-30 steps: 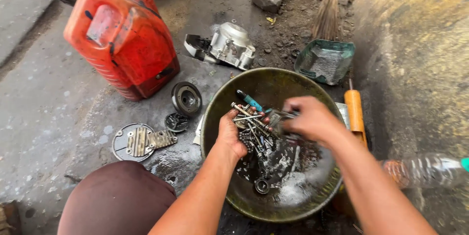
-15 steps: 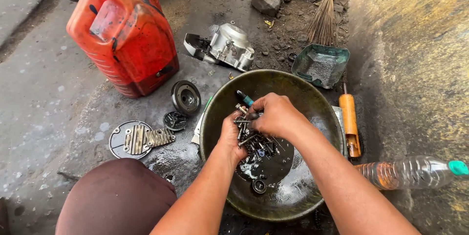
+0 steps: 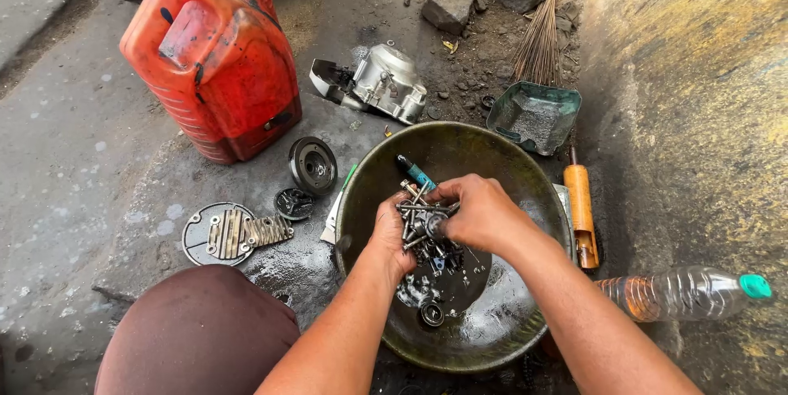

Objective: Cleaning and inspecting small motorcycle engine components and bolts in a basin of cleaning fluid.

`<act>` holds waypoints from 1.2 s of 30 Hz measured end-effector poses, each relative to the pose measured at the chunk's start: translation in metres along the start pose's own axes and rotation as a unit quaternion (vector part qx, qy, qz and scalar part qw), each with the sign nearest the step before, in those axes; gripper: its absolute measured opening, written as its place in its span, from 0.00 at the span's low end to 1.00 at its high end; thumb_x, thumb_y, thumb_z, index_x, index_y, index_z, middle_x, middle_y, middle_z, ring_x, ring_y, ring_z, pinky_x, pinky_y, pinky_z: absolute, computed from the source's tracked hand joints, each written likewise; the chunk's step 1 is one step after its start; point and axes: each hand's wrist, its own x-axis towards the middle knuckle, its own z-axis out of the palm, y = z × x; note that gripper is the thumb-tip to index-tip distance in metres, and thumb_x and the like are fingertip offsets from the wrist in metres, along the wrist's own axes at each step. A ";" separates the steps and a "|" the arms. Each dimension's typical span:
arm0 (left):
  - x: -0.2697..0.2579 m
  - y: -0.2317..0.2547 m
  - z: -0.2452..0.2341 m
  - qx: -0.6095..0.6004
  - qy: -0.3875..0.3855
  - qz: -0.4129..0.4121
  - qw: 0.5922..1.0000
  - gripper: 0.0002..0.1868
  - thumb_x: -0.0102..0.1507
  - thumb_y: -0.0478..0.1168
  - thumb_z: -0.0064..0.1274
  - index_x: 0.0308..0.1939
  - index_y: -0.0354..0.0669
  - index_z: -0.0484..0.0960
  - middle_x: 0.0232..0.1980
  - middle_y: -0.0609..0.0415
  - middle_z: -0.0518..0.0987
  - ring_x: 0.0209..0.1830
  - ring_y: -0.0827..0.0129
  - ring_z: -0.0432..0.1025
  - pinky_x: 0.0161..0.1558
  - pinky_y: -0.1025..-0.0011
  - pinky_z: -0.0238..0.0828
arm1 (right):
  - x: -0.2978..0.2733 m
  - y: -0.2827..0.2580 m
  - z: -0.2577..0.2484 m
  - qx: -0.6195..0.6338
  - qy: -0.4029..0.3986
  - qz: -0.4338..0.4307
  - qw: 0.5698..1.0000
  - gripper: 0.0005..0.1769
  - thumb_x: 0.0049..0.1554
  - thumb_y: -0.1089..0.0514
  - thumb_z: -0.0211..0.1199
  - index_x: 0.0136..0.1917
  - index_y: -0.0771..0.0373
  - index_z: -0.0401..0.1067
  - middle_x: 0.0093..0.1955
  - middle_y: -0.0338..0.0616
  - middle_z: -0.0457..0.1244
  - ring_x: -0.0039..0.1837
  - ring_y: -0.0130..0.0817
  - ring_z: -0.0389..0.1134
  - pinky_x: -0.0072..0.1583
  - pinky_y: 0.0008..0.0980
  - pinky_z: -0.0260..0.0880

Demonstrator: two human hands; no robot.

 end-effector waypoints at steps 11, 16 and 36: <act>-0.001 -0.009 0.012 -0.002 -0.047 -0.011 0.999 0.23 0.66 0.52 0.36 0.42 0.39 0.81 0.40 0.42 0.83 0.39 0.50 0.79 0.46 0.49 0.78 | -0.006 0.047 -0.021 0.049 0.093 -0.016 0.994 0.18 0.47 0.63 0.72 0.52 0.55 0.82 0.50 0.44 0.75 0.53 0.34 0.76 0.57 0.34 0.74; 0.004 -0.001 0.018 -0.048 -0.092 -0.014 0.995 0.25 0.65 0.53 0.33 0.43 0.37 0.79 0.42 0.37 0.81 0.43 0.43 0.78 0.49 0.41 0.77 | -0.052 0.036 -0.115 0.288 0.122 -0.007 0.950 0.14 0.51 0.63 0.66 0.52 0.59 0.81 0.47 0.47 0.74 0.45 0.37 0.76 0.44 0.39 0.83; 0.000 0.039 0.019 -0.084 -0.057 0.122 0.987 0.24 0.70 0.48 0.31 0.44 0.35 0.80 0.43 0.39 0.81 0.48 0.43 0.77 0.56 0.39 0.75 | -0.040 0.107 -0.004 -0.046 0.184 -0.044 0.981 0.17 0.45 0.56 0.71 0.50 0.47 0.83 0.56 0.40 0.74 0.57 0.38 0.75 0.59 0.44 0.74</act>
